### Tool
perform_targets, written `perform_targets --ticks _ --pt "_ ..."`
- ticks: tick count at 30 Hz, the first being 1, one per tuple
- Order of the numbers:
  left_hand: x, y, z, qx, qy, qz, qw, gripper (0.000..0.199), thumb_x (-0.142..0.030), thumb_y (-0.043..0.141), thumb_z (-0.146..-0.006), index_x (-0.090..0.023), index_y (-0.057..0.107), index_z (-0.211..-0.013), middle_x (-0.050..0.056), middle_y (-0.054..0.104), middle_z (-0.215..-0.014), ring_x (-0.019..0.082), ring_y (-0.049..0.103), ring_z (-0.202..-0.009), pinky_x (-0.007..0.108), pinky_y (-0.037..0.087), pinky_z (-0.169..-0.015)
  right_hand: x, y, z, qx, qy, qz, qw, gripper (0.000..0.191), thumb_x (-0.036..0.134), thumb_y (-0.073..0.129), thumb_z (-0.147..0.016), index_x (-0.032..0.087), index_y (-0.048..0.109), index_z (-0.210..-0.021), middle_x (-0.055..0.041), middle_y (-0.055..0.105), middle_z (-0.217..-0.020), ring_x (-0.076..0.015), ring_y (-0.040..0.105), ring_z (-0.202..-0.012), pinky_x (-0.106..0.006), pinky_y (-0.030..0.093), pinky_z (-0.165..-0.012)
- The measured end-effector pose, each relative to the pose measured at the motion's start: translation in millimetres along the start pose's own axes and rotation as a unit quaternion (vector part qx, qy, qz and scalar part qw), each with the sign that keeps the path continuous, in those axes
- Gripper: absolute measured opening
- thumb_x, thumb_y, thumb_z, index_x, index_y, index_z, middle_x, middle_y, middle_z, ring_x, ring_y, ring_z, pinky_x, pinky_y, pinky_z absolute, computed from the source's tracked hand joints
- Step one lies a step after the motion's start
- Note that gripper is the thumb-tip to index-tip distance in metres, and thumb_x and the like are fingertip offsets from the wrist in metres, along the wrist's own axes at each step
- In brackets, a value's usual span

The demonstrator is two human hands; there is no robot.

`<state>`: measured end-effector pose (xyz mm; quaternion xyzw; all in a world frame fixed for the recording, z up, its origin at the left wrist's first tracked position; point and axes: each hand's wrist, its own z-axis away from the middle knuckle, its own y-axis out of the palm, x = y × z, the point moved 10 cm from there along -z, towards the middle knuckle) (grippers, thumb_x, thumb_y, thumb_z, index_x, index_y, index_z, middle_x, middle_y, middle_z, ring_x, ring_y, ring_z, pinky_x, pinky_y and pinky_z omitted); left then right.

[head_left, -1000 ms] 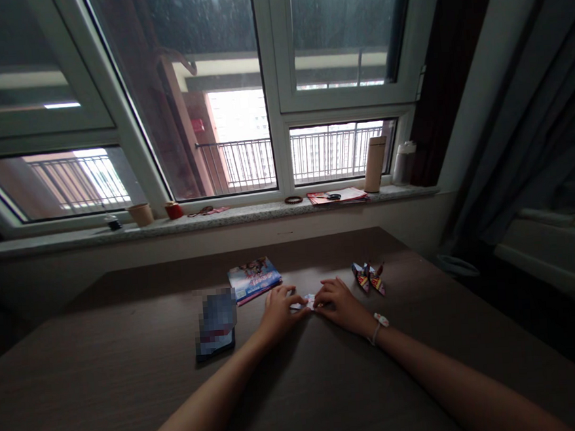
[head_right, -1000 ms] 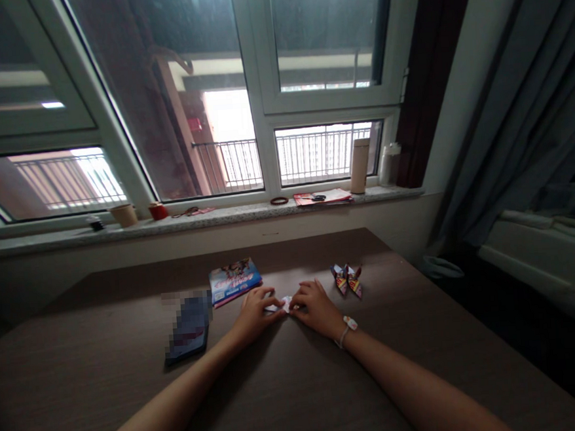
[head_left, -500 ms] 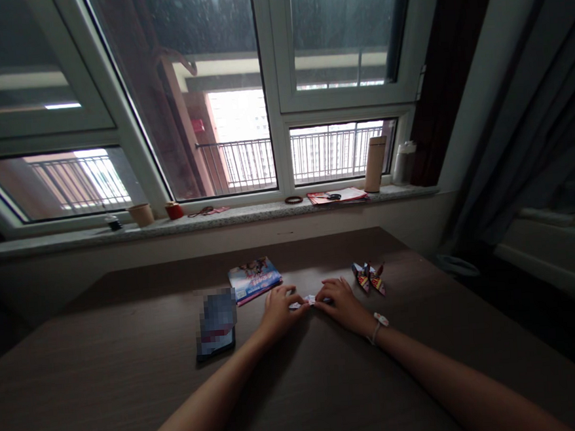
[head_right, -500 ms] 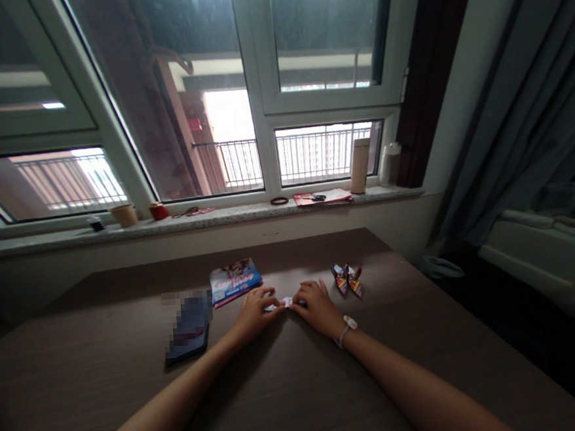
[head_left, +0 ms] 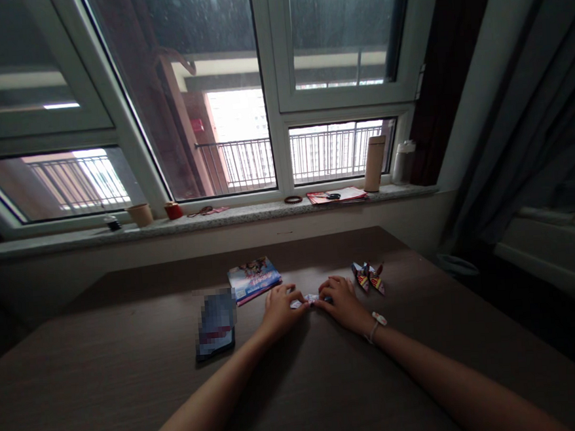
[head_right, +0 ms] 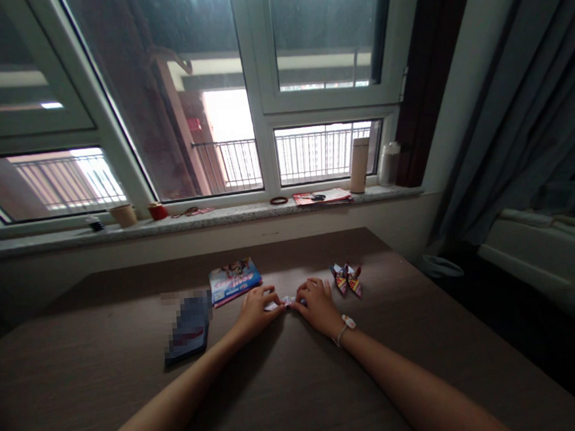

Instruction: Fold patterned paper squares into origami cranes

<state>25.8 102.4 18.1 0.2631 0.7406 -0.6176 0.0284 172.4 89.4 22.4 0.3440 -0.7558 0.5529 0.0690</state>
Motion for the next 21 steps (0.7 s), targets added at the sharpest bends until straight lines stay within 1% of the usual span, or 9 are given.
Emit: perform_targets --ticks 7,14,21 --pt "-1.3 0.3 -0.6 -0.008 0.0 -0.009 1.0 0.017 -0.041 0.065 -0.084 -0.029 0.074 -0.091 0.004 0.059 -0.129 0.028 0.047 -0.124 0.045 0.032 -0.108 -1.9 1.7 -1.5 -0.006 0.027 -0.003 1.0 0.031 0.047 0.054 -0.091 0.022 0.069 -0.08 -0.006 0.064 -0.107 -0.0275 0.046 -0.116 -0.056 0.019 -0.108" --pt "-5.4 0.0 0.2 0.001 -0.002 -0.018 1.0 0.016 -0.04 0.065 -0.084 -0.029 0.072 -0.093 0.004 0.057 -0.131 0.027 0.046 -0.125 0.045 0.032 -0.107 -5.1 3.6 -2.3 0.002 0.046 0.001 0.999 0.031 0.048 0.055 -0.09 0.023 0.069 -0.079 -0.0059 0.064 -0.107 -0.0292 0.045 -0.116 -0.06 0.017 -0.107" --pt "-6.3 0.5 0.4 0.004 -0.004 -0.011 1.0 0.016 -0.039 0.066 -0.082 -0.029 0.071 -0.093 0.004 0.057 -0.13 0.028 0.046 -0.125 0.046 0.03 -0.108 -6.6 2.8 -3.6 0.002 0.059 -0.004 0.998 0.032 0.05 0.058 -0.088 0.023 0.069 -0.075 -0.0071 0.064 -0.107 -0.0301 0.046 -0.114 -0.059 0.021 -0.105"
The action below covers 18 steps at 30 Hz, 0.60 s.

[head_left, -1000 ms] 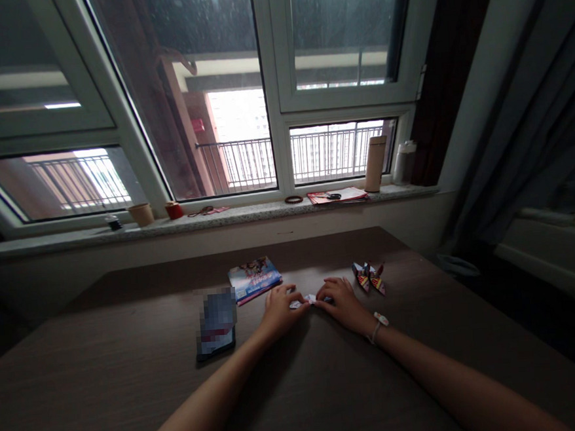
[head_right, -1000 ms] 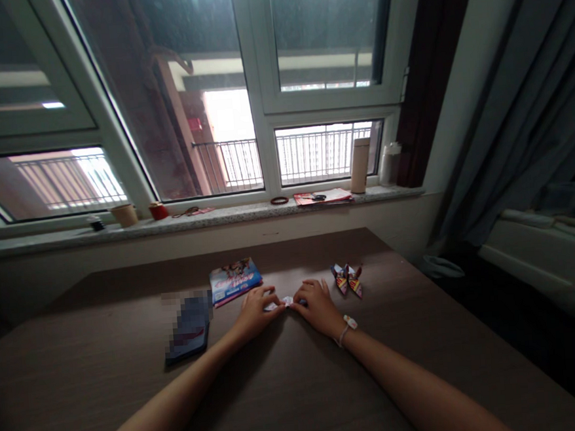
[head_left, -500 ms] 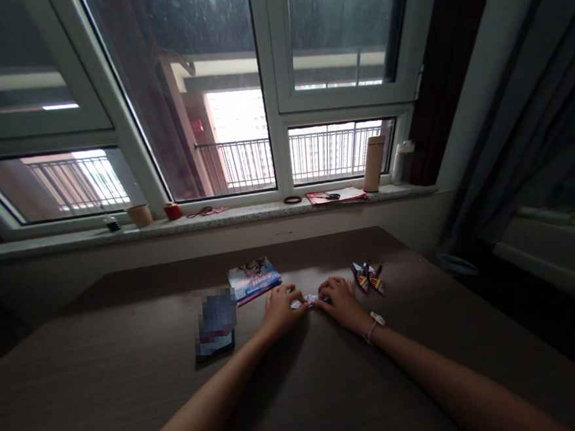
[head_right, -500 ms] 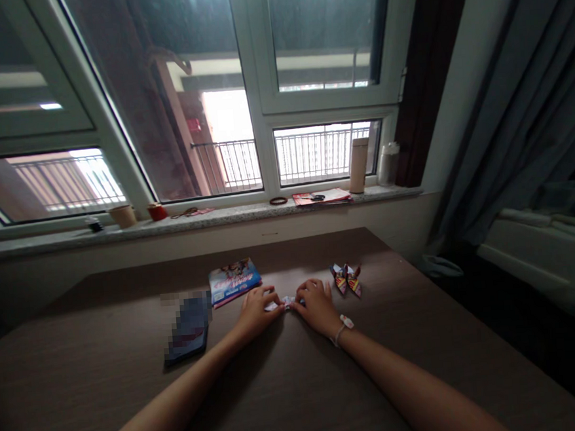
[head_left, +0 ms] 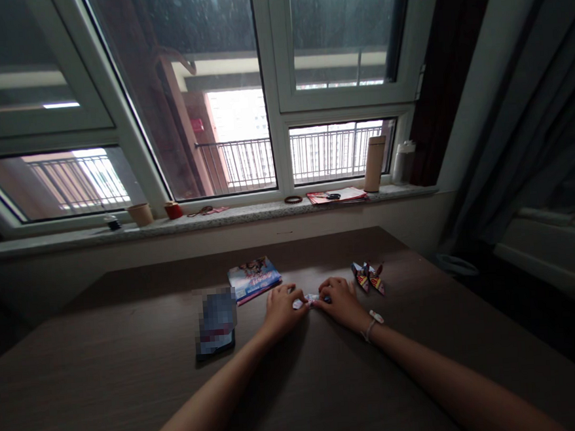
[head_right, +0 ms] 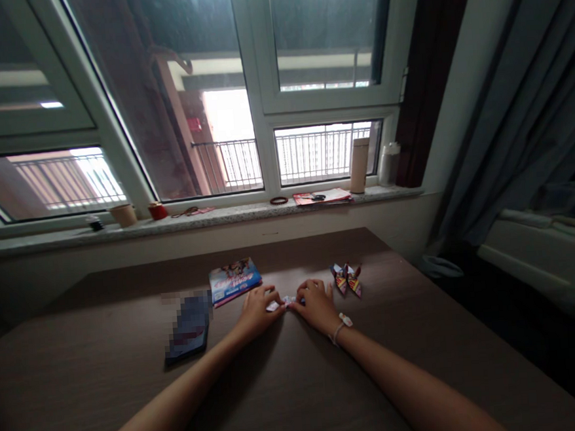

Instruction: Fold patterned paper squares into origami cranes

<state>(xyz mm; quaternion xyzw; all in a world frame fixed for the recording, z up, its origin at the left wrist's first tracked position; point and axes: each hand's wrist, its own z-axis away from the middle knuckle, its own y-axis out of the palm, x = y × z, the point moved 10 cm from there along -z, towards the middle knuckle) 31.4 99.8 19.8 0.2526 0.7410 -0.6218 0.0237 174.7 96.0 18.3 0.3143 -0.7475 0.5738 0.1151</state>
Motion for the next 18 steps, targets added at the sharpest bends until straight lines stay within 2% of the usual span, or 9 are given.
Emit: perform_targets --ticks 10,18 --pt "-1.5 1.5 0.7 -0.007 0.004 -0.018 1.0 0.02 -0.042 0.063 -0.084 -0.028 0.071 -0.097 0.006 0.058 -0.129 0.029 0.047 -0.125 0.046 0.032 -0.106 -0.1 -0.7 0.8 -0.005 0.004 0.005 1.0 0.033 0.051 0.059 -0.087 0.023 0.069 -0.072 -0.0062 0.064 -0.105 -0.0292 0.048 -0.112 -0.06 0.019 -0.106" --pt "-0.9 1.9 0.9 -0.015 0.004 -0.01 1.0 0.022 -0.044 0.062 -0.085 -0.031 0.07 -0.101 0.005 0.058 -0.129 0.026 0.047 -0.125 0.045 0.031 -0.108 4.0 -0.7 5.5 -0.005 -0.012 0.022 1.0 0.029 0.051 0.052 -0.091 0.025 0.064 -0.086 -0.0053 0.06 -0.106 -0.0276 0.047 -0.111 -0.058 0.021 -0.106"
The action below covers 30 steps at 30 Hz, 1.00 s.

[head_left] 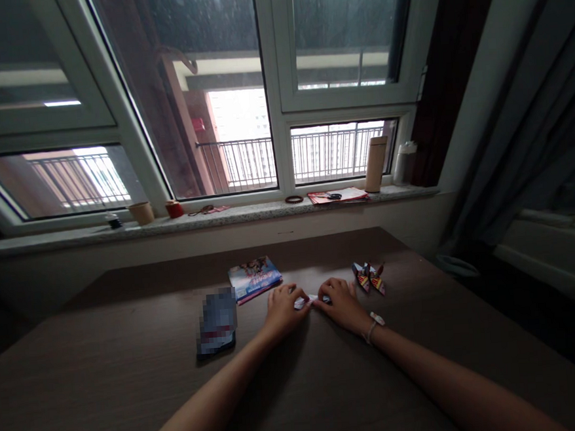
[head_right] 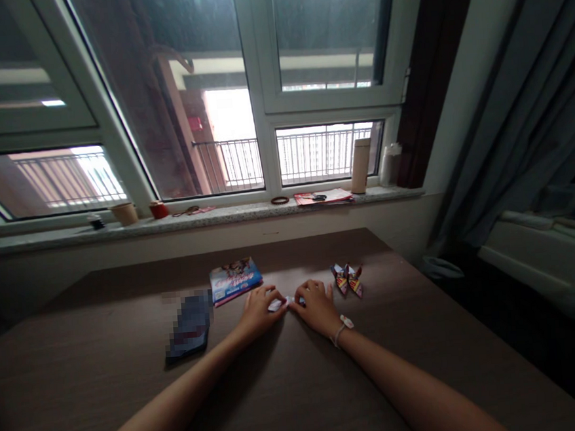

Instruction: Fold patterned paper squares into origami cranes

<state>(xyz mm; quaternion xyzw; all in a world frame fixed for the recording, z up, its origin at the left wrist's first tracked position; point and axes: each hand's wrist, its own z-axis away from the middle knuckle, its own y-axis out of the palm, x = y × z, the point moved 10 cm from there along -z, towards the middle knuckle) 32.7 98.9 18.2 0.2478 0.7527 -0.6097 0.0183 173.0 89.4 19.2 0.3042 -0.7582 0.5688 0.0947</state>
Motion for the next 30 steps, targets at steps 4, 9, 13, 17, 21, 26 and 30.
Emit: perform_targets --ticks 4,9,13,17,21,26,30 --pt "0.5 1.0 -0.2 0.005 0.0 0.004 1.0 0.023 -0.045 0.062 -0.085 -0.033 0.07 -0.103 0.005 0.057 -0.13 0.027 0.046 -0.126 0.046 0.029 -0.109 -1.4 0.8 -1.1 0.003 0.005 -0.002 1.0 0.027 0.051 0.056 -0.089 0.026 0.065 -0.085 -0.004 0.059 -0.107 -0.0275 0.046 -0.113 -0.059 0.019 -0.107" --pt "3.4 1.5 -1.3 0.015 -0.009 0.013 1.0 0.021 -0.045 0.064 -0.084 -0.033 0.072 -0.1 0.004 0.056 -0.132 0.028 0.045 -0.127 0.047 0.029 -0.11 -5.5 2.3 -3.4 0.011 0.025 -0.012 1.0 0.027 0.052 0.061 -0.085 0.025 0.066 -0.082 -0.0036 0.06 -0.107 -0.0278 0.046 -0.114 -0.057 0.018 -0.107" --pt "3.4 1.2 -1.9 0.025 -0.01 0.011 1.0 0.022 -0.047 0.064 -0.084 -0.034 0.072 -0.1 0.003 0.055 -0.134 0.027 0.045 -0.128 0.047 0.029 -0.11 -7.2 2.4 -5.3 0.013 0.033 -0.022 0.999 0.027 0.052 0.064 -0.083 0.025 0.067 -0.079 -0.0041 0.06 -0.106 -0.0277 0.047 -0.113 -0.055 0.018 -0.107" --pt "2.2 3.0 -2.8 0.042 -0.01 0.004 0.999 0.023 -0.046 0.064 -0.084 -0.033 0.071 -0.102 0.004 0.054 -0.135 0.028 0.044 -0.129 0.049 0.027 -0.111 -8.8 3.1 -6.6 0.016 0.039 -0.022 0.999 0.026 0.05 0.065 -0.082 0.025 0.067 -0.078 -0.004 0.061 -0.106 -0.0277 0.047 -0.113 -0.054 0.018 -0.107" --pt "3.4 7.8 -4.1 0.077 -0.019 -0.006 0.997 0.027 -0.048 0.06 -0.087 -0.033 0.067 -0.108 0.005 0.048 -0.141 0.03 0.039 -0.134 0.052 0.024 -0.112 -9.4 3.3 -6.4 0.022 0.044 -0.019 0.999 0.027 0.051 0.066 -0.081 0.025 0.068 -0.079 -0.0034 0.06 -0.106 -0.0266 0.047 -0.112 -0.049 0.02 -0.105" --pt "4.6 15.9 -4.2 0.143 -0.01 -0.021 0.989 0.028 -0.044 0.054 -0.092 -0.035 0.062 -0.117 0.004 0.04 -0.148 0.03 0.031 -0.139 0.053 0.023 -0.113 -8.7 1.2 -5.2 0.023 0.045 -0.016 0.999 0.027 0.051 0.064 -0.082 0.024 0.068 -0.079 -0.0019 0.061 -0.105 -0.0252 0.048 -0.111 -0.045 0.022 -0.103" --pt "5.2 14.7 -3.9 0.159 -0.001 -0.025 0.987 0.027 -0.042 0.052 -0.093 -0.038 0.061 -0.119 0.002 0.04 -0.148 0.029 0.032 -0.14 0.053 0.023 -0.114 -9.0 2.4 -6.1 0.03 0.046 -0.012 0.998 0.024 0.048 0.067 -0.081 0.024 0.068 -0.08 -0.002 0.061 -0.105 -0.0246 0.048 -0.11 -0.041 0.024 -0.101"
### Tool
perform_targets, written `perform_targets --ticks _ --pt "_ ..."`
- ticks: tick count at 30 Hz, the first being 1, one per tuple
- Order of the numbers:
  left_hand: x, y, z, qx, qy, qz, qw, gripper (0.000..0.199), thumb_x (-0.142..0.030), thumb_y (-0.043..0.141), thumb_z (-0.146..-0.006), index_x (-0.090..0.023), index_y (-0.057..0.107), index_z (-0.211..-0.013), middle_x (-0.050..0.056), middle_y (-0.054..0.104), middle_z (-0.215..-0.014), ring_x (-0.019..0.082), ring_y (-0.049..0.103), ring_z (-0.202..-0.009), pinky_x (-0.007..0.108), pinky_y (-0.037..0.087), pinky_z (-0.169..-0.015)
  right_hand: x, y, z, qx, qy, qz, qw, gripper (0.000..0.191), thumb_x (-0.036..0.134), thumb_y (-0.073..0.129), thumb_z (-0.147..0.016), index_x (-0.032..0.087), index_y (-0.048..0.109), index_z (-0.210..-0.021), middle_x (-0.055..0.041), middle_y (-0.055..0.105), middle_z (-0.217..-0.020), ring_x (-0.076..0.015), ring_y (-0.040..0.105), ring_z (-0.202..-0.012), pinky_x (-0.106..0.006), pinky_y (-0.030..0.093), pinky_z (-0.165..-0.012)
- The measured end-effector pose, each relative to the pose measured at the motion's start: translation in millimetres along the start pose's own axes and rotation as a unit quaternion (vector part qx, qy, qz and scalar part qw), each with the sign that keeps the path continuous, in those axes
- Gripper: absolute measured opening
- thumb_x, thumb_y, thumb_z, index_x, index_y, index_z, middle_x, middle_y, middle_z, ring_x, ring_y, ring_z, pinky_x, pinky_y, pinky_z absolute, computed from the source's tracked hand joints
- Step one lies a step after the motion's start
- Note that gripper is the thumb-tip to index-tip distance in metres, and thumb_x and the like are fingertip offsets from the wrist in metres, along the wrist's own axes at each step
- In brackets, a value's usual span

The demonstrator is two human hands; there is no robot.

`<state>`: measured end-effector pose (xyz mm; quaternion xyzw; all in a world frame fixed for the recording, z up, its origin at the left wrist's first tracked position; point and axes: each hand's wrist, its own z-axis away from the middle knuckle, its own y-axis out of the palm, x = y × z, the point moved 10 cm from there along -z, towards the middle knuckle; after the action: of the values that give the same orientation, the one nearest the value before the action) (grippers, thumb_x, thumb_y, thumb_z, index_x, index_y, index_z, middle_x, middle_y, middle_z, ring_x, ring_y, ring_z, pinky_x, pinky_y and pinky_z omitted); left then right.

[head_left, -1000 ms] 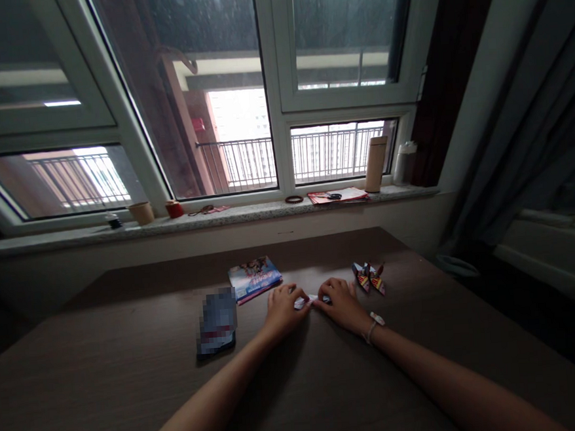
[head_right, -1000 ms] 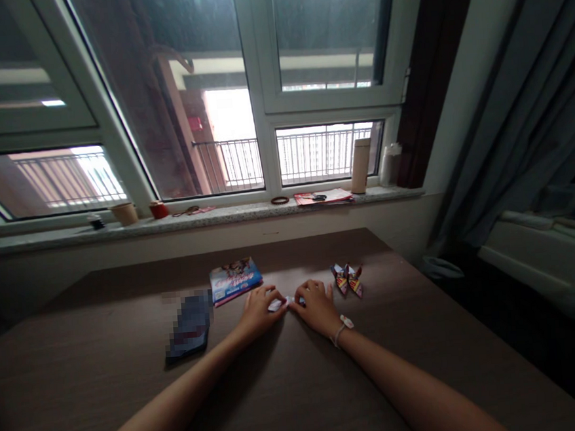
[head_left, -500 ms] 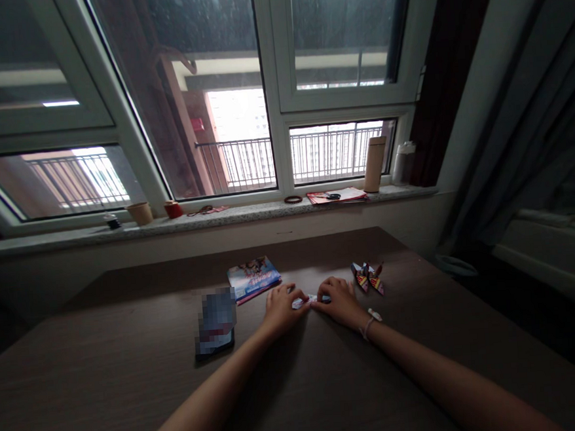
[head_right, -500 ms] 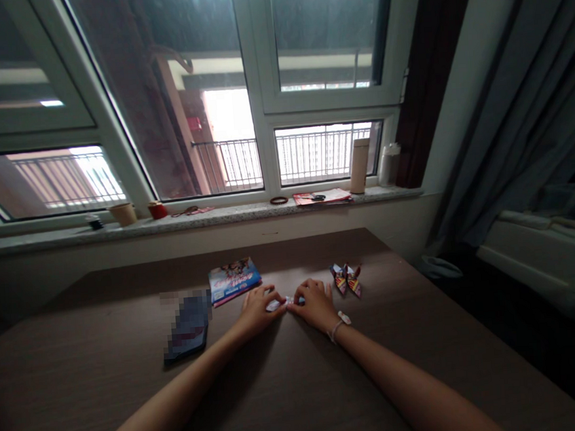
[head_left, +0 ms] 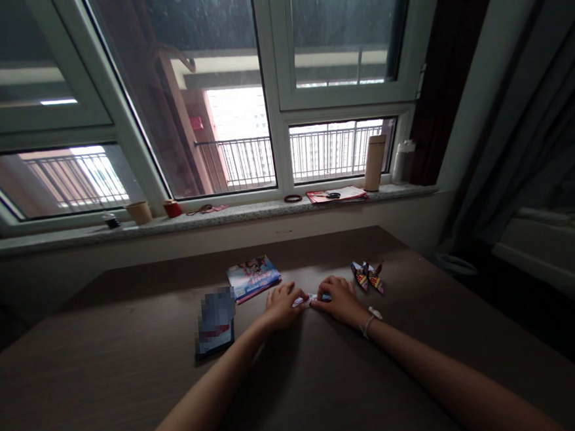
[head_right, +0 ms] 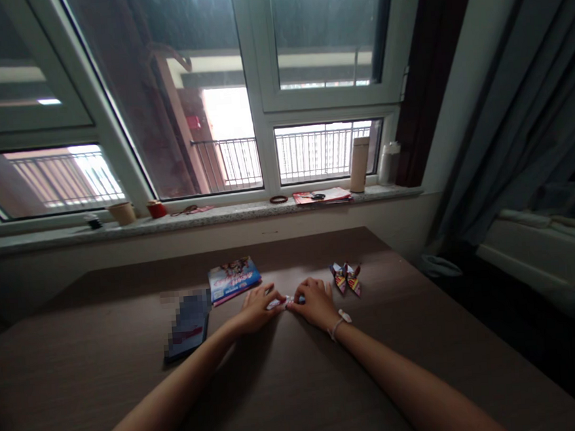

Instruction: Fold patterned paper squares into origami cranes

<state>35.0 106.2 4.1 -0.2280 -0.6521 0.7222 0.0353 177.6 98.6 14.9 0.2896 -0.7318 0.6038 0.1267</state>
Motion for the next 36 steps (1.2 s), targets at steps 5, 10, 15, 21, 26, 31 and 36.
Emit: perform_targets --ticks 5,10,15,21,26,31,36 --pt "0.7 -0.2 1.1 0.013 0.008 -0.005 1.0 0.029 -0.039 0.051 -0.094 -0.036 0.06 -0.121 0.003 0.038 -0.15 0.03 0.03 -0.141 0.053 0.023 -0.114 -0.8 -0.6 -0.9 0.0 0.004 -0.006 1.0 0.022 0.046 0.07 -0.078 0.024 0.068 -0.08 -0.0025 0.061 -0.105 -0.0252 0.048 -0.11 -0.041 0.023 -0.101" --pt "3.6 2.4 0.4 0.016 0.017 -0.007 1.0 0.031 -0.034 0.049 -0.095 -0.039 0.059 -0.123 0.001 0.038 -0.15 0.029 0.03 -0.141 0.052 0.023 -0.115 0.1 -1.1 -0.6 0.003 0.001 -0.004 1.0 0.023 0.046 0.071 -0.078 0.024 0.068 -0.08 -0.002 0.061 -0.105 -0.0247 0.049 -0.109 -0.042 0.023 -0.102" --pt "5.9 2.6 1.2 0.007 0.013 -0.003 1.0 0.032 -0.032 0.047 -0.095 -0.038 0.059 -0.124 0.002 0.037 -0.152 0.029 0.03 -0.142 0.053 0.021 -0.116 1.5 -1.0 0.0 0.001 0.004 -0.006 1.0 0.022 0.045 0.07 -0.079 0.024 0.068 -0.08 -0.0019 0.061 -0.105 -0.0246 0.048 -0.11 -0.043 0.023 -0.103" --pt "4.2 -2.1 3.0 -0.039 -0.011 0.017 0.999 0.03 -0.046 0.049 -0.093 -0.034 0.067 -0.114 0.004 0.041 -0.15 0.03 0.033 -0.14 0.05 0.022 -0.115 0.5 0.6 -0.8 -0.005 0.008 -0.002 1.0 0.024 0.048 0.066 -0.081 0.024 0.068 -0.078 -0.0023 0.061 -0.105 -0.0253 0.048 -0.111 -0.045 0.021 -0.103" --pt "-1.5 -8.9 6.6 -0.091 -0.017 0.008 0.996 0.029 -0.052 0.057 -0.088 -0.035 0.069 -0.108 0.003 0.047 -0.144 0.029 0.038 -0.136 0.048 0.025 -0.114 -2.5 2.1 -2.6 -0.005 0.01 -0.001 1.0 0.025 0.05 0.067 -0.08 0.025 0.069 -0.078 -0.0026 0.061 -0.106 -0.0253 0.048 -0.112 -0.043 0.023 -0.102" --pt "-1.2 -7.9 6.1 -0.082 -0.023 0.009 0.996 0.027 -0.049 0.06 -0.087 -0.034 0.069 -0.107 0.003 0.047 -0.144 0.029 0.038 -0.135 0.048 0.025 -0.113 -4.7 3.0 -4.2 0.003 0.013 -0.002 1.0 0.026 0.05 0.067 -0.079 0.025 0.07 -0.079 -0.0026 0.061 -0.105 -0.0245 0.048 -0.11 -0.04 0.024 -0.1" --pt "1.3 -5.0 4.4 -0.072 -0.022 0.021 0.997 0.027 -0.049 0.059 -0.087 -0.036 0.068 -0.109 0.003 0.044 -0.146 0.03 0.035 -0.137 0.05 0.023 -0.114 -9.7 3.7 -7.7 0.02 0.015 -0.012 1.0 0.023 0.049 0.068 -0.079 0.026 0.072 -0.081 -0.0021 0.062 -0.105 -0.0239 0.048 -0.11 -0.038 0.025 -0.099"
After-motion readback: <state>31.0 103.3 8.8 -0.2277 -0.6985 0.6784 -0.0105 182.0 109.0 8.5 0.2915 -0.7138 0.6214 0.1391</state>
